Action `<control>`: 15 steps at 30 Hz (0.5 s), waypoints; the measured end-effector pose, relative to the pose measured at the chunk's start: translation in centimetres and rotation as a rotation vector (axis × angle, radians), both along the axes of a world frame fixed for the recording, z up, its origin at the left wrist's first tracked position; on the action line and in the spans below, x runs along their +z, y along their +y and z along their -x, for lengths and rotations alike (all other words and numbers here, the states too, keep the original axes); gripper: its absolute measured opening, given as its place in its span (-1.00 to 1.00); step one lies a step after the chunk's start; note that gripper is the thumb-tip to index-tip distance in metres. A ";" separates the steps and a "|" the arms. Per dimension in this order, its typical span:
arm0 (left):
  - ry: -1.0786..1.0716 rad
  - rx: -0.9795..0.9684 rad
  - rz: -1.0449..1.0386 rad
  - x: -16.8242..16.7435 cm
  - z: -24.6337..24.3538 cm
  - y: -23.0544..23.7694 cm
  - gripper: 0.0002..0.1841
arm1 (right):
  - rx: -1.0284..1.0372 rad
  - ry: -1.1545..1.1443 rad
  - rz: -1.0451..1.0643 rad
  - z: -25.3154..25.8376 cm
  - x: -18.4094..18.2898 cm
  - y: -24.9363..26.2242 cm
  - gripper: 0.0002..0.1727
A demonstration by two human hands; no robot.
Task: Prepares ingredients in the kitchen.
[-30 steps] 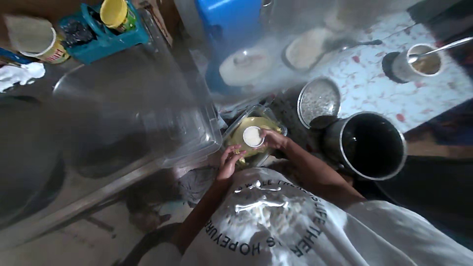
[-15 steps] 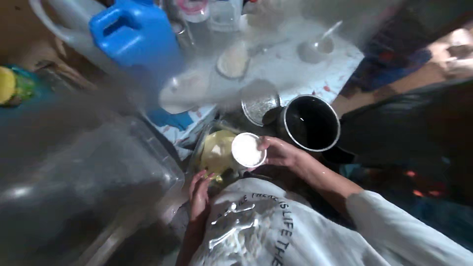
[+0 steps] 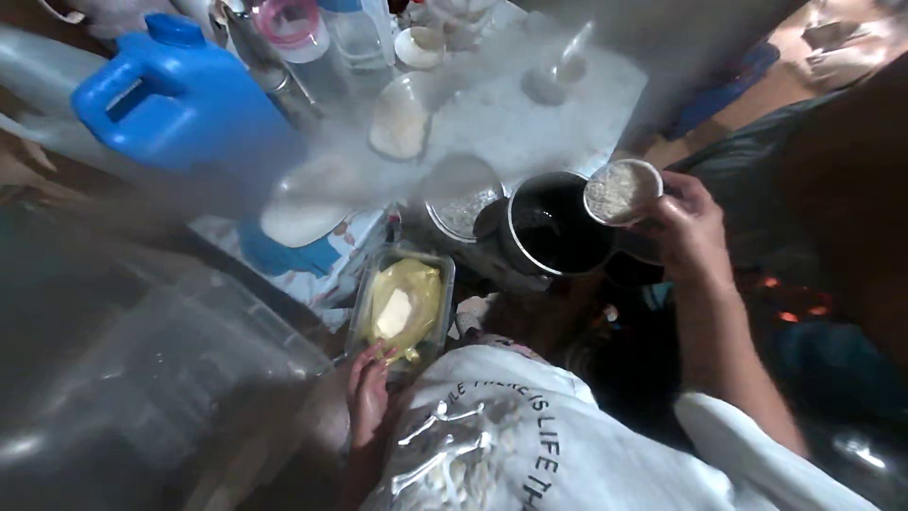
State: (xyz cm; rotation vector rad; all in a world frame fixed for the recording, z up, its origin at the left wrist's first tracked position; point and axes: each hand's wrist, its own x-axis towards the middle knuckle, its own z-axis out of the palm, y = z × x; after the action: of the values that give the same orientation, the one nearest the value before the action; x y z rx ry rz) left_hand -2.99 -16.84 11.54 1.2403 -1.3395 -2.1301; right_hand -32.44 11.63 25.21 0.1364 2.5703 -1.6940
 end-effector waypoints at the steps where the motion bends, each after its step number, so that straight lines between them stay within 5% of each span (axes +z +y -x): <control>1: -0.001 -0.008 0.010 -0.1 0.0 -0.1 -0.69 | -0.014 0.042 -0.082 0.2 -0.7 0.4 -0.40; 5: -0.015 -0.051 0.050 -0.7 -0.3 -0.3 -0.66 | -0.112 0.182 -0.307 0.6 -3.8 1.0 -0.13; 10: -0.073 -0.031 0.056 -0.1 0.1 0.0 -0.68 | -0.061 0.518 -0.638 1.2 -7.2 1.4 -0.06; 15: -0.047 -0.021 0.051 -0.2 0.1 0.1 -0.67 | 0.049 0.764 -0.720 1.8 -8.4 1.8 -0.09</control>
State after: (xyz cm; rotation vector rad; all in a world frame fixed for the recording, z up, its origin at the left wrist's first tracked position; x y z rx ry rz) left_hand -3.09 -16.77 11.31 1.2691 -1.4235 -2.0796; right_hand -34.27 13.45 16.78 -0.6625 3.5638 -0.7903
